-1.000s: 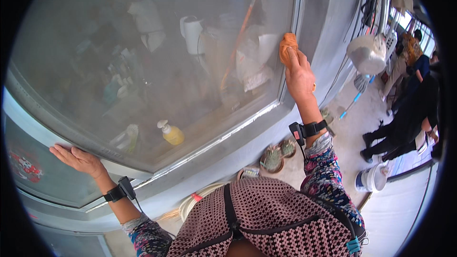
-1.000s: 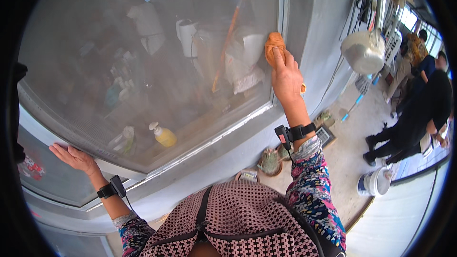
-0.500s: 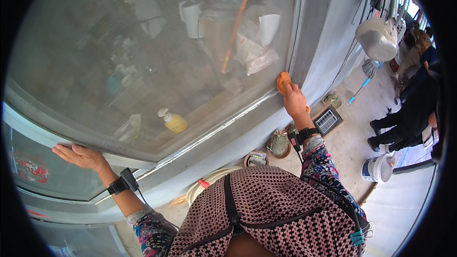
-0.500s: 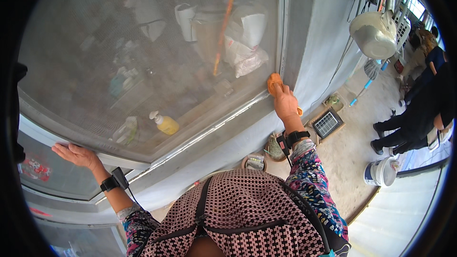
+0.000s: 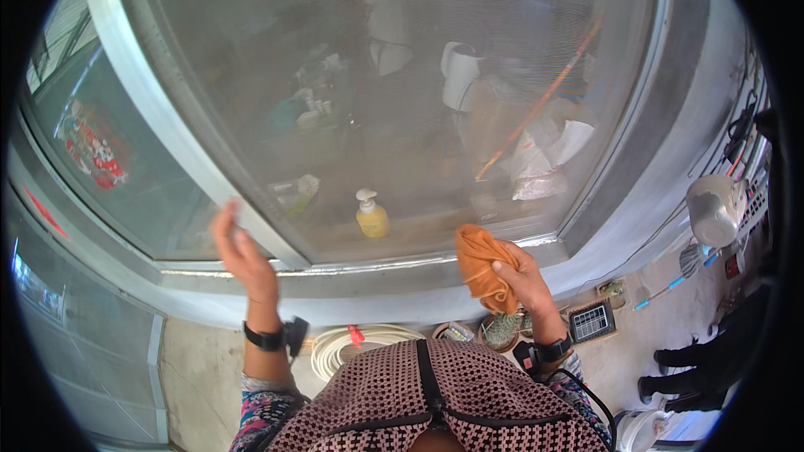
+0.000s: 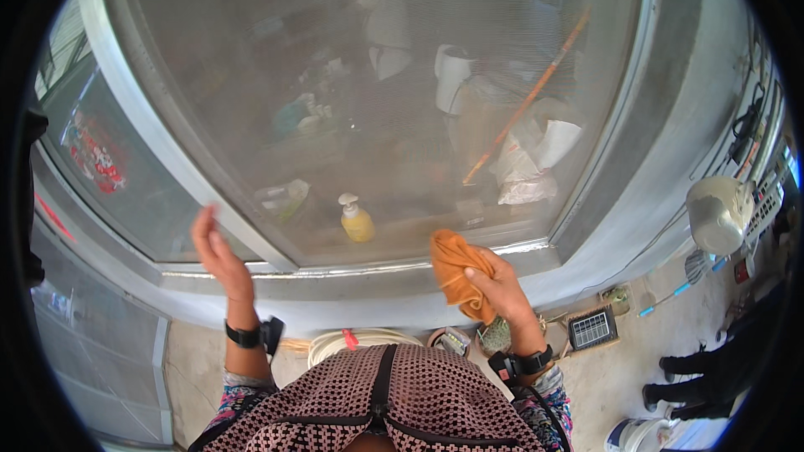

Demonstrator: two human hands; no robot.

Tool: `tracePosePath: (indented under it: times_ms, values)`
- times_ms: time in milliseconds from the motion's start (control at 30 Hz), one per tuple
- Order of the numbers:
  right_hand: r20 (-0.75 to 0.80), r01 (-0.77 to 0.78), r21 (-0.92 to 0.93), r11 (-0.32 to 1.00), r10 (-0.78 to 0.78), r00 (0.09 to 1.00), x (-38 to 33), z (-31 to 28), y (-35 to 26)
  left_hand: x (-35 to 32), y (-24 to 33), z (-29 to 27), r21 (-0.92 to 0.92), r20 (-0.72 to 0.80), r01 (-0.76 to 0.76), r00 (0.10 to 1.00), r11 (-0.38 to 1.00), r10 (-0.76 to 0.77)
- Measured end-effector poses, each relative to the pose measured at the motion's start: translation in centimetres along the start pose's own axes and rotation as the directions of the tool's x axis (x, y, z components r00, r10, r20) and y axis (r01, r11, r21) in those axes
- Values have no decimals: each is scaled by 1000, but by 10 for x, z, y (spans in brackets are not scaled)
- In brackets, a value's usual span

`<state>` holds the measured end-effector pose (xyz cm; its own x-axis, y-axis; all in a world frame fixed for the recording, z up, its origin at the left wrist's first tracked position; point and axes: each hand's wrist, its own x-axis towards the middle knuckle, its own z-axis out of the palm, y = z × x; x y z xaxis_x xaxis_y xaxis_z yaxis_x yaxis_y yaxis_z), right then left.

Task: The person wipes a large glass window and its frame with an orange cloth, then removes a mesh screen to wipe it separately. The person cleans the window frame, glass, and screen in sequence.

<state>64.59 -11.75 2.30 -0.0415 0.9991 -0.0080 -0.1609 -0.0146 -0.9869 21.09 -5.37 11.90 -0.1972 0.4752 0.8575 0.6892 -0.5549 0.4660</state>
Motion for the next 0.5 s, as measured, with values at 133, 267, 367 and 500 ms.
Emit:
tracePosePath:
  times_ms: [133,267,367,500]
  values:
    - [247,44,-87,995,-21,969,19,64,-17,-94,32,26,-265,606,586,719,766,-340]
    - [461,167,-161,973,-75,884,40,128,-26,-131,29,40,-385,896,918,346,-98,-280]
    - [541,264,-214,940,-111,834,44,163,-27,-135,17,22,-275,906,951,208,-139,-369]
    - [563,310,-244,919,-126,817,43,191,-27,-135,6,-20,-264,804,950,311,165,-507]
